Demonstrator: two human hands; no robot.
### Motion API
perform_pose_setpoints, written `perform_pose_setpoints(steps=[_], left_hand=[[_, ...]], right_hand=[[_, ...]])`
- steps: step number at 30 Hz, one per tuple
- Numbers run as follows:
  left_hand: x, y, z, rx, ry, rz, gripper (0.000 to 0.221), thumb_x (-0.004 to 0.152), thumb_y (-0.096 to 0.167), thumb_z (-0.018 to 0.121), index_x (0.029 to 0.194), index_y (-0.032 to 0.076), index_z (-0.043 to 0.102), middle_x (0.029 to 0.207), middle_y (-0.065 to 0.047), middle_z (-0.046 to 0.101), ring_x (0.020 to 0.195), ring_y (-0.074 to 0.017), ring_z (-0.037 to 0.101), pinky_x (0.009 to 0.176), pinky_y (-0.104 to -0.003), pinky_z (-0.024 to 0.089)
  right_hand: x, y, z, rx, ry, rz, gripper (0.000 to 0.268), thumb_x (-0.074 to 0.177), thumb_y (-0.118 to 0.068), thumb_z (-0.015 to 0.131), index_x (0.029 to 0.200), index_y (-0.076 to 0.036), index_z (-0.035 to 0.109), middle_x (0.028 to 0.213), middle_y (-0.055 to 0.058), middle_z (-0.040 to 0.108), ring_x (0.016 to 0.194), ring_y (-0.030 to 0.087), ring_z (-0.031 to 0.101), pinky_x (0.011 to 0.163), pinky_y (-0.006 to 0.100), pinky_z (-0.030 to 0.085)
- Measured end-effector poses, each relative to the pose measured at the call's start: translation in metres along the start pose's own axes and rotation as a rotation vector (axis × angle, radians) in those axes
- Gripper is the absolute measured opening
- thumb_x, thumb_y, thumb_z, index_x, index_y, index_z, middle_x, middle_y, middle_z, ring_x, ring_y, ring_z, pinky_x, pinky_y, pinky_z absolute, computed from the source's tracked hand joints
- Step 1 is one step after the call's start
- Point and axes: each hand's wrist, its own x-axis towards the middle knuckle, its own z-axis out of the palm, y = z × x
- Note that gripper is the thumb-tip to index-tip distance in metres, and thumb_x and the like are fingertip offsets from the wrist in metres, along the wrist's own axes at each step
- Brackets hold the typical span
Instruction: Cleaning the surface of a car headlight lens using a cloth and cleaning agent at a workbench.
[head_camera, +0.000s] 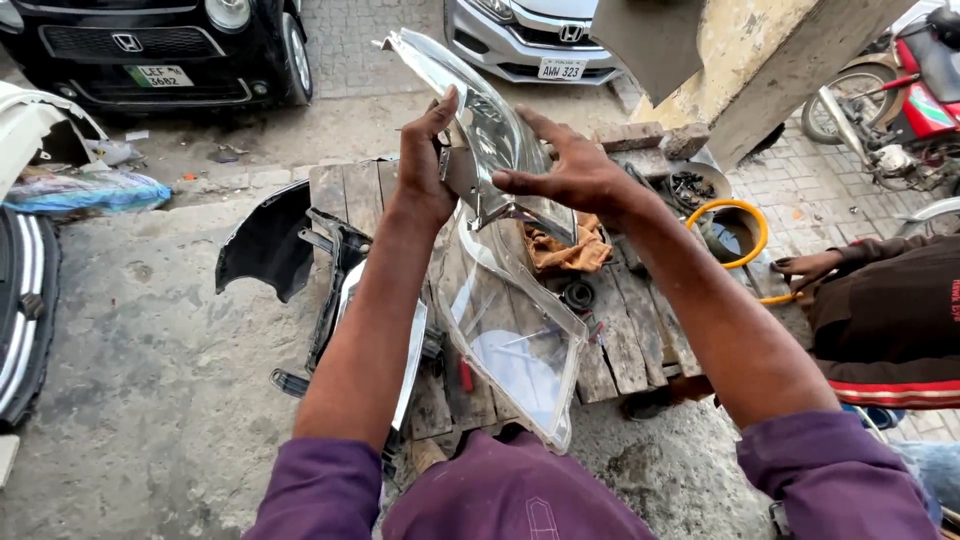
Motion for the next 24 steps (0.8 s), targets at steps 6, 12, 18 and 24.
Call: perform_pose_setpoints(steps=[6, 12, 18, 24], left_hand=[[0.001, -0.002, -0.001, 0.081, -0.006, -0.026, 0.093, 0.061, 0.042, 0.071, 0.146, 0.01, 0.055, 0.154, -0.008, 0.054, 0.136, -0.0241, 0.052, 0.104, -0.034, 0.046], [0.003, -0.003, -0.002, 0.161, -0.015, 0.0, 0.101, 0.068, 0.058, 0.061, 0.157, 0.017, 0.038, 0.168, -0.007, 0.033, 0.152, -0.0297, 0.034, 0.119, -0.045, 0.035], [0.005, -0.002, -0.001, 0.206, -0.011, -0.004, 0.107, 0.067, 0.066, 0.055, 0.159, 0.017, 0.031, 0.169, -0.009, 0.027, 0.153, -0.0315, 0.029, 0.121, -0.047, 0.032], [-0.006, 0.004, 0.004, 0.123, -0.042, -0.024, 0.12, 0.057, 0.069, 0.056, 0.161, 0.016, 0.025, 0.163, -0.017, 0.037, 0.147, -0.0359, 0.042, 0.118, -0.05, 0.039]], right_hand=[[-0.001, 0.002, 0.004, 0.038, 0.06, -0.012, 0.122, 0.055, -0.072, 0.067, 0.16, -0.029, 0.023, 0.169, 0.015, 0.022, 0.146, 0.041, 0.036, 0.114, 0.062, 0.038], [0.002, 0.007, 0.007, 0.051, 0.101, -0.042, 0.119, 0.055, -0.071, 0.071, 0.159, -0.03, 0.029, 0.165, 0.016, 0.03, 0.141, 0.037, 0.042, 0.11, 0.059, 0.042], [0.005, 0.007, 0.006, 0.081, 0.1, -0.076, 0.12, 0.056, -0.067, 0.075, 0.159, -0.027, 0.028, 0.167, 0.015, 0.027, 0.146, 0.038, 0.036, 0.114, 0.057, 0.039], [0.007, 0.008, 0.005, 0.11, 0.142, -0.095, 0.121, 0.056, -0.063, 0.08, 0.158, -0.023, 0.03, 0.161, 0.018, 0.036, 0.142, 0.035, 0.044, 0.113, 0.055, 0.041]])
